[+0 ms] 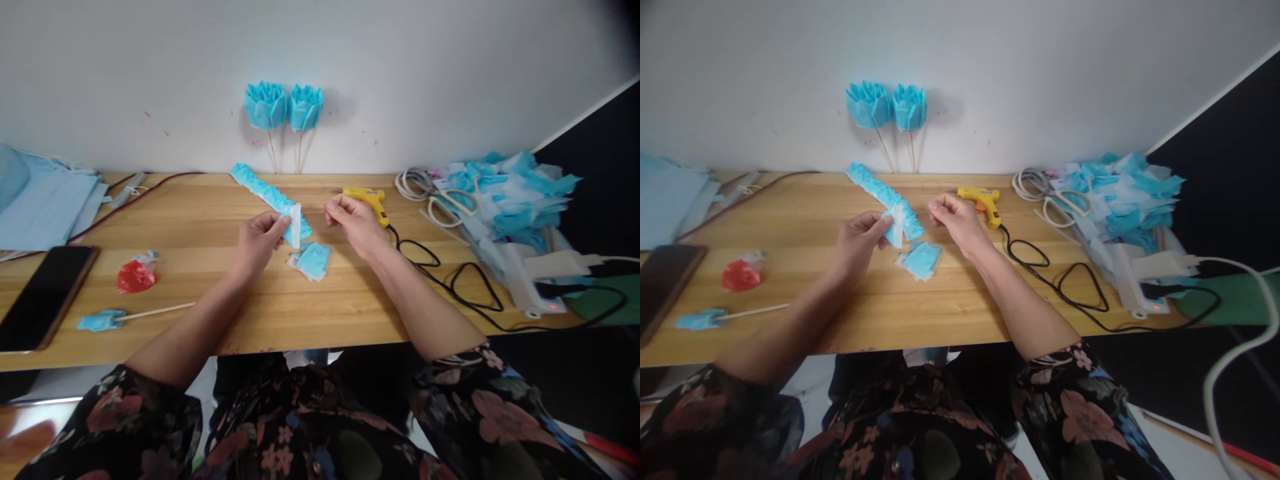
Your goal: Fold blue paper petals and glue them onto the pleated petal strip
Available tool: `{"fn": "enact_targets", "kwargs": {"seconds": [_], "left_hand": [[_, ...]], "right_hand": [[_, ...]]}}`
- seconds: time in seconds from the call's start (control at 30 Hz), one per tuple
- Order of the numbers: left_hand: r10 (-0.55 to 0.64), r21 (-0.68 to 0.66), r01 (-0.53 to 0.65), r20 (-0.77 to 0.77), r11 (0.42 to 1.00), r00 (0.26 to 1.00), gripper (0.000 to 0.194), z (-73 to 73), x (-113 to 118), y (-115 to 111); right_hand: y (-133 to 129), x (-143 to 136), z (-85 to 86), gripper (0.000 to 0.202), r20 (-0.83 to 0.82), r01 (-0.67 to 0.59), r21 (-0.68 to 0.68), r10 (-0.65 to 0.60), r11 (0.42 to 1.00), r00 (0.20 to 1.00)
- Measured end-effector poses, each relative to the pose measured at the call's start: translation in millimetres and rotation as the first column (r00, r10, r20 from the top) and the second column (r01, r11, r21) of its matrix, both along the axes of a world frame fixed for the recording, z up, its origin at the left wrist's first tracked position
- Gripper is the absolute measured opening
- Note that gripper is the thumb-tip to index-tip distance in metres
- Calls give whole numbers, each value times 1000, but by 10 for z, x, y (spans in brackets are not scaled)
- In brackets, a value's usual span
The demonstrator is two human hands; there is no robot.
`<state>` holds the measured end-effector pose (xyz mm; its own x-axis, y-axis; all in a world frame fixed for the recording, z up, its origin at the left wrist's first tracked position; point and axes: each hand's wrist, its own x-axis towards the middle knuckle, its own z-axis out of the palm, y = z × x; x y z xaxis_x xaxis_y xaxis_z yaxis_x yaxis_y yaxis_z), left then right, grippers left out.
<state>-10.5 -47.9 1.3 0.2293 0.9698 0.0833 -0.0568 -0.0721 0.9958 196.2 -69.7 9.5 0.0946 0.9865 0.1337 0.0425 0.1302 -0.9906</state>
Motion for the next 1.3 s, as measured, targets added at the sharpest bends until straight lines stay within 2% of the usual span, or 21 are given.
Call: {"fn": "enact_targets", "kwargs": {"seconds": [0.13, 0.3, 0.43, 0.53, 0.6, 0.8, 0.9, 1.13, 1.3], "left_hand": [[3, -18, -3, 4, 1000, 1000, 22, 24, 3, -7], [3, -21, -3, -2, 1000, 1000, 22, 29, 2, 1], [-5, -22, 5, 13, 1000, 1000, 21, 21, 4, 2], [-9, -17, 10, 32, 1000, 999, 20, 11, 11, -2], [-16, -14, 17, 38, 1000, 999, 20, 5, 17, -2], [-42, -20, 42, 19, 999, 999, 22, -11, 34, -2], [-53, -16, 54, 29, 998, 998, 19, -23, 42, -7], [-73, -22, 73, 38, 997, 997, 20, -10, 36, -18], [-85, -30, 86, 41, 996, 996, 19, 23, 23, -19]], "right_hand": [[-1, -2, -35, 23, 39, -17, 22, 16, 1000, 999], [2, 14, -33, 32, 35, -10, 17, 9, 1000, 999], [2, 5, -17, 28, -6, 1, -39, -1, 999, 1000], [-21, -29, -7, 35, 12, -16, -62, 17, 998, 1000], [-47, -65, -2, 37, 41, -41, -59, 43, 997, 998], [-116, -165, 19, 26, 83, -176, -69, 182, 982, 980], [-127, -186, 30, 24, 87, -195, -92, 203, 976, 975], [-121, -178, 9, 22, 128, -172, -109, 186, 979, 974], [-79, -90, 10, 26, 60, -100, -96, 106, 990, 993]]}}
